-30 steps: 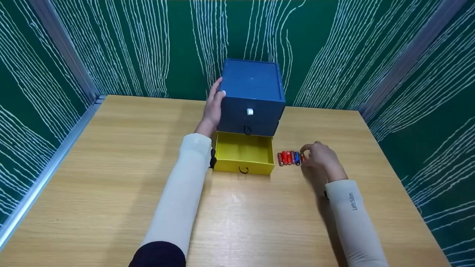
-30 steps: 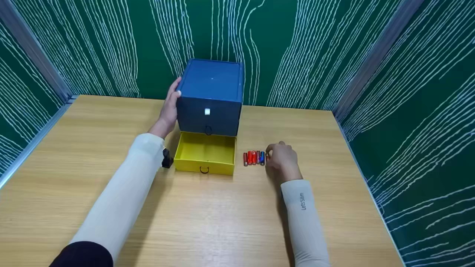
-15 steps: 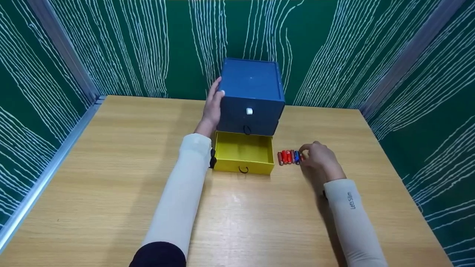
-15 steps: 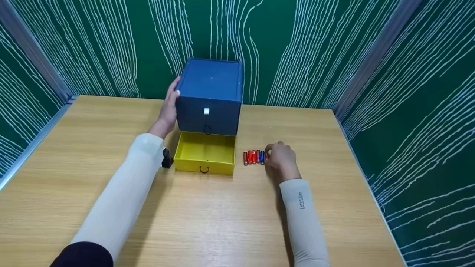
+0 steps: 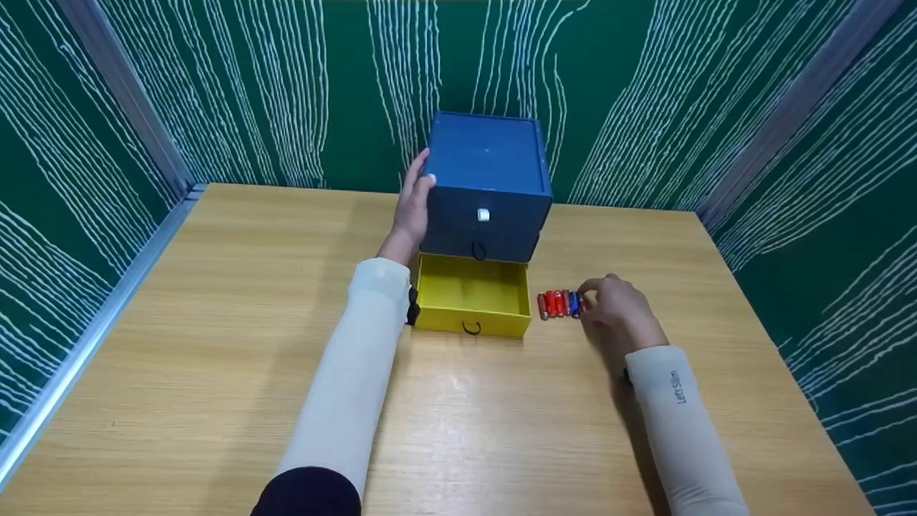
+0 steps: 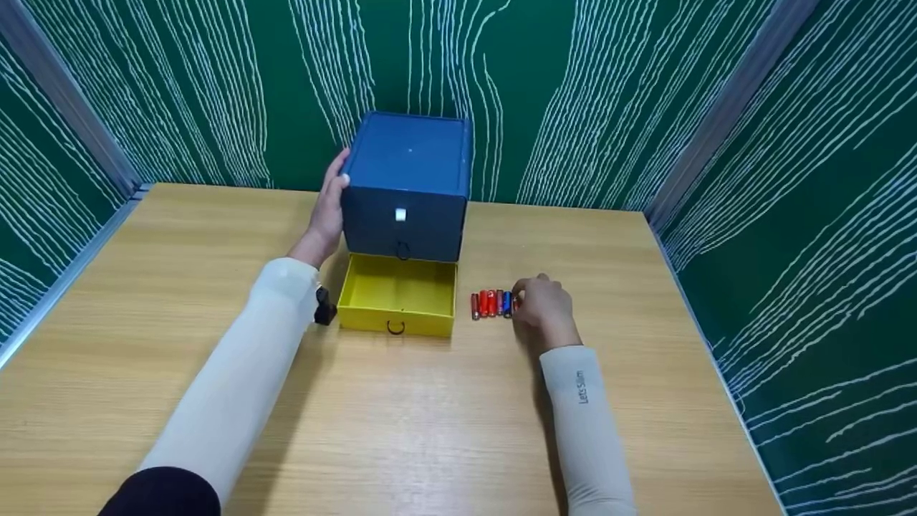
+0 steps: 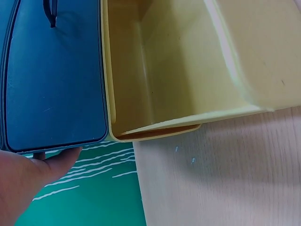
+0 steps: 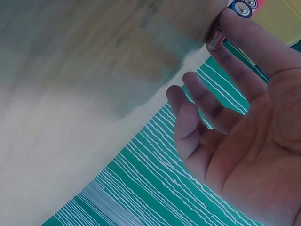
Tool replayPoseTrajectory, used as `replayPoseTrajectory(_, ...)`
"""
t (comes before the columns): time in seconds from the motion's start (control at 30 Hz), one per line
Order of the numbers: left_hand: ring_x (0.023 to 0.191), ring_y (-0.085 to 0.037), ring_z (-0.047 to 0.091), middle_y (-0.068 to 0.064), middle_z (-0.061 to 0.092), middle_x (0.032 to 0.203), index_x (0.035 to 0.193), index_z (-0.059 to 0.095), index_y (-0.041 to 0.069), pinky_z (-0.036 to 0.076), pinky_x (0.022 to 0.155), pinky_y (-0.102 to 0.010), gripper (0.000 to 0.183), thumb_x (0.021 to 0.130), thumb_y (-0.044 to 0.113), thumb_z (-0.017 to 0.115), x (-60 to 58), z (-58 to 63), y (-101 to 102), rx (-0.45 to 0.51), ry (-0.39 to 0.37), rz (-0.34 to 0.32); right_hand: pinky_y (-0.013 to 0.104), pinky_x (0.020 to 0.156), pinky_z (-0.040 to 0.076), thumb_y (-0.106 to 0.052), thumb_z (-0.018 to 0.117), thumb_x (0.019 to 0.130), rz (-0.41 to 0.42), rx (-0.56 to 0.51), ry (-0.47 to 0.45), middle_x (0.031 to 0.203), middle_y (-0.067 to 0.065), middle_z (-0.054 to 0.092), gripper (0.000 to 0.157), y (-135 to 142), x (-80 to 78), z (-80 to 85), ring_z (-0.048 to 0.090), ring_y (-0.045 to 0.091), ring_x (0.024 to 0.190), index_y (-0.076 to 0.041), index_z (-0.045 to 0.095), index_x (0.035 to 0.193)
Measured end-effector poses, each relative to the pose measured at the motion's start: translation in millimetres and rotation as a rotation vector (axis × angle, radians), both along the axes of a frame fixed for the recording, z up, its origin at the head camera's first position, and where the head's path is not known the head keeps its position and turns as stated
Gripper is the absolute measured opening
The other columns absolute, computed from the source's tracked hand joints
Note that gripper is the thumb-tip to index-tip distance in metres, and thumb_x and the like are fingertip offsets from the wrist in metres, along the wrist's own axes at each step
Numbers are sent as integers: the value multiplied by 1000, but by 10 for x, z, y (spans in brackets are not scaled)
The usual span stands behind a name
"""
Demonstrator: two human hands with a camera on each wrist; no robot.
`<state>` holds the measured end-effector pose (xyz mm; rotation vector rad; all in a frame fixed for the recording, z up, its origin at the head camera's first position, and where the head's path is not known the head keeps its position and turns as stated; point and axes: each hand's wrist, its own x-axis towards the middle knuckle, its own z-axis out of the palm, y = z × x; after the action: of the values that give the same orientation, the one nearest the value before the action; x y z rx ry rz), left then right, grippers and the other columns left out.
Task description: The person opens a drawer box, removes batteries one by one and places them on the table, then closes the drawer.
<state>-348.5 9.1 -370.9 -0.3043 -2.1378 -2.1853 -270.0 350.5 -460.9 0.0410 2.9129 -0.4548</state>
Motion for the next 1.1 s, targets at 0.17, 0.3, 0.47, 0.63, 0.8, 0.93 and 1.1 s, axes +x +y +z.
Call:
replayPoseTrajectory(0.17,129,-15,23,12,15,145,137,19,36,15,105,-46,48,90,33,29,131,105,1,-21,3,-1,44,76,40,-14,72,66,-14,-21,-25,108,14,46,50,-2,20,16,45,30,88,-20,57,113)
replayPoseTrajectory(0.3,129,-16,22,11,15,146,137,19,36,15,105,-47,48,90,32,29,129,108,5,-22,3,-4,43,76,41,-12,72,66,-37,-46,-44,109,13,44,52,0,44,38,44,30,89,-21,56,114)
replayPoseTrajectory(0.47,128,-14,23,14,16,144,134,22,43,15,105,-47,45,90,35,30,-4,7,12,2,3,-9,38,72,41,-12,72,66,-55,-66,-54,108,11,45,55,-11,64,69,45,29,89,-23,53,117)
replayPoseTrajectory(0.63,127,-12,24,18,19,142,131,23,47,15,105,-46,45,88,41,32,-96,-94,4,14,10,2,44,76,43,-15,69,70,2,-25,-30,108,13,46,53,-37,73,102,47,29,88,-21,51,120)
replayPoseTrajectory(0.8,127,-13,25,17,19,143,134,22,43,15,105,-47,48,87,42,32,-103,-108,-1,21,14,5,48,79,42,-18,61,77,52,1,14,111,16,46,45,-66,79,132,48,29,88,-19,50,121)
replayPoseTrajectory(0.93,127,-14,24,15,19,143,135,21,41,15,104,-48,49,87,41,32,-100,-98,5,22,12,3,49,80,42,-22,56,80,66,-24,43,111,16,46,40,-99,92,149,49,30,93,-18,50,119)
replayPoseTrajectory(1.1,128,-14,24,15,18,144,135,21,42,15,104,-48,47,88,38,32,-81,-73,4,18,-4,-4,50,82,41,-22,55,81,69,-35,68,112,15,46,37,-114,101,144,50,32,99,-17,51,118)
